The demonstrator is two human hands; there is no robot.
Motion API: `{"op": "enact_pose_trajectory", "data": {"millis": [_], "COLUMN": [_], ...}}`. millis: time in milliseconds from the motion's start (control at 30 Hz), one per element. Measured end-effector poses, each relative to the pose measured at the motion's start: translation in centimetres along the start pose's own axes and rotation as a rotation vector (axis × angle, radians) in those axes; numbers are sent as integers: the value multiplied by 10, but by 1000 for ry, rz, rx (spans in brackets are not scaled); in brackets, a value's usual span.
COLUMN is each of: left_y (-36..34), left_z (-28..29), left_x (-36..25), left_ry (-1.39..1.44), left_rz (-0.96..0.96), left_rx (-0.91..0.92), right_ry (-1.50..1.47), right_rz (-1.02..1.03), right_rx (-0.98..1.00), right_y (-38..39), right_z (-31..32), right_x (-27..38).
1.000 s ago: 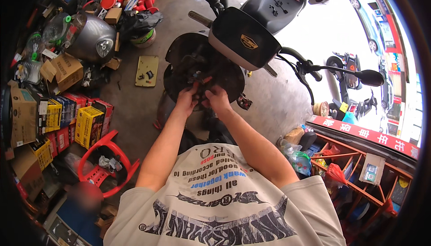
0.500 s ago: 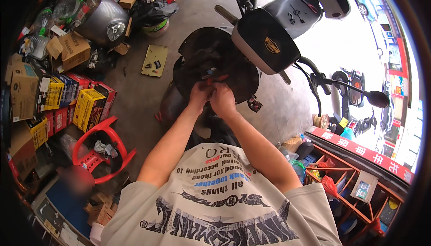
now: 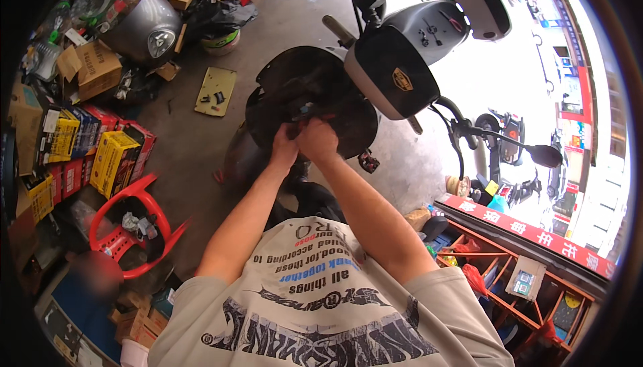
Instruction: Repairing the front panel and electrical wiring of a motorcycle.
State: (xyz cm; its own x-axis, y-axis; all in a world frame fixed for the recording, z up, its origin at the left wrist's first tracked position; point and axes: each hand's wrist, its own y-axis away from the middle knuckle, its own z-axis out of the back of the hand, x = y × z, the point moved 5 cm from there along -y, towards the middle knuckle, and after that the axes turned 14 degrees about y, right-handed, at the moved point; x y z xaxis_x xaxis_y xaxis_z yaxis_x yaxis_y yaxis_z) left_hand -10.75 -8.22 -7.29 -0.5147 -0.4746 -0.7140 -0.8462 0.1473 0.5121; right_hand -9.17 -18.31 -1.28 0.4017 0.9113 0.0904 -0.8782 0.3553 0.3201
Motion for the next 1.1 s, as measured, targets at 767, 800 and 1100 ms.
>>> {"op": "enact_pose_trajectory", "data": {"millis": [767,800,1100], "left_y": [-25,-27,-33], "left_z": [4,7,19], "left_x": [15,14,23], "left_ry": [342,291,112], "left_rz": [209,197,82], "left_rx": [-45,-45,-63], "right_ry": [-25,-67,26], "right_rz": [-184,-204,-303], "right_rx": [161,162,245], "right_y": [-22,-20,-25], "right_z": [-32,-29,-70], "right_x": [-6,-2,-10]}}
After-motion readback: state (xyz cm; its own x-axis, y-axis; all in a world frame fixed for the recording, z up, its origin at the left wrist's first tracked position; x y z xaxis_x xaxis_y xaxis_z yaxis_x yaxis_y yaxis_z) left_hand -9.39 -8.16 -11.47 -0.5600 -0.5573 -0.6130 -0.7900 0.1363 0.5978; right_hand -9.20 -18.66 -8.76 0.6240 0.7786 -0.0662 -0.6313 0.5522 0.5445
